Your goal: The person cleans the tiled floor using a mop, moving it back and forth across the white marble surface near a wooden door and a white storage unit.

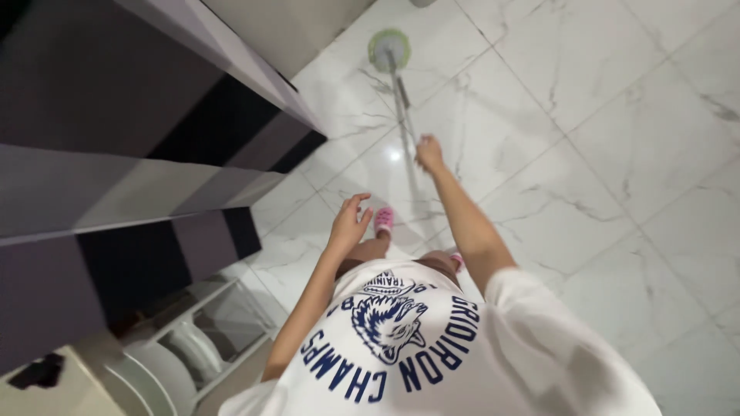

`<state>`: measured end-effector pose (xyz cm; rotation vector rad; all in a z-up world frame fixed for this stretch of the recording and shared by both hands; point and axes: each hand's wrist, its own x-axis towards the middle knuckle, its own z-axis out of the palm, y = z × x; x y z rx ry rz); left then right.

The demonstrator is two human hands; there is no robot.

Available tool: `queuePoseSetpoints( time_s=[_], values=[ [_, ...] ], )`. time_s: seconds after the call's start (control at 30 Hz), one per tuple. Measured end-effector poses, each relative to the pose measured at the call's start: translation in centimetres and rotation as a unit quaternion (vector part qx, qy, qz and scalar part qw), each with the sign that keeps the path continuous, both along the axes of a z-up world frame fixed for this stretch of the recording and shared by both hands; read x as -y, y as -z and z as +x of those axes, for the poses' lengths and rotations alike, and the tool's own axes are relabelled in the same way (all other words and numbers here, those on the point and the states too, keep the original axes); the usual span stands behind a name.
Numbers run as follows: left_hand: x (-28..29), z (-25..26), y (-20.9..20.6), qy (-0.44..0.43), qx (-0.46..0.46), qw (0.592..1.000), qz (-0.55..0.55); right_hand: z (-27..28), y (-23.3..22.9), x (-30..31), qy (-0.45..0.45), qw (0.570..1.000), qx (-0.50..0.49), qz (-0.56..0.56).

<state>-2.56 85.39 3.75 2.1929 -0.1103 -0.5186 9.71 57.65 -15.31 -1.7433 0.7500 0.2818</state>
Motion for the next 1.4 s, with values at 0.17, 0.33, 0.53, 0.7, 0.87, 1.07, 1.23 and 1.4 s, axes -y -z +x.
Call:
queuePoseSetpoints(
  time_s=[0.17, 0.33, 0.53, 0.7, 0.87, 1.07, 1.23, 1.4],
  values=[
    [-3.6, 0.1, 0.2, -0.020, -0.007, 1.000, -0.001, 6.7, -0.3, 3.1, 0.024, 0.958, 0.061, -0.280],
    [-3.3, 0.2, 0.4, 0.068, -0.080, 0.994, -0.029, -2.7, -2.7, 6.3, 0.075, 0.966, -0.117, -0.217],
    [0.4, 3.2, 4.8, 0.122, -0.100, 0.981, -0.113, -26.4, -10.2, 1.1, 0.030, 0.945, -0.042, -0.322],
    [4.0, 5.3, 9.3, 0.239, -0.103, 0.960, -0.107, -32.5, -17.7, -1.2, 0.187, 0.937, -0.289, -0.057],
    [7.6, 9.0, 8.8, 0.309, -0.175, 0.932, -0.073, -26.3, -16.9, -1.1, 0.178, 0.950, -0.223, -0.128],
    [8.2, 19.3, 8.7, 0.281, -0.171, 0.942, 0.063, -12.6, -11.8, 5.1, 0.199, 0.962, -0.183, -0.050],
    [10.2, 29.4, 7.6, 0.260, -0.083, 0.958, 0.088, 5.4, -6.1, 14.8, 0.241, 0.966, -0.089, -0.008],
    [18.0, 36.0, 0.5, 0.258, -0.044, 0.965, 0.030, 20.4, -4.5, 21.6, 0.248, 0.949, -0.183, 0.064]
  ],
)
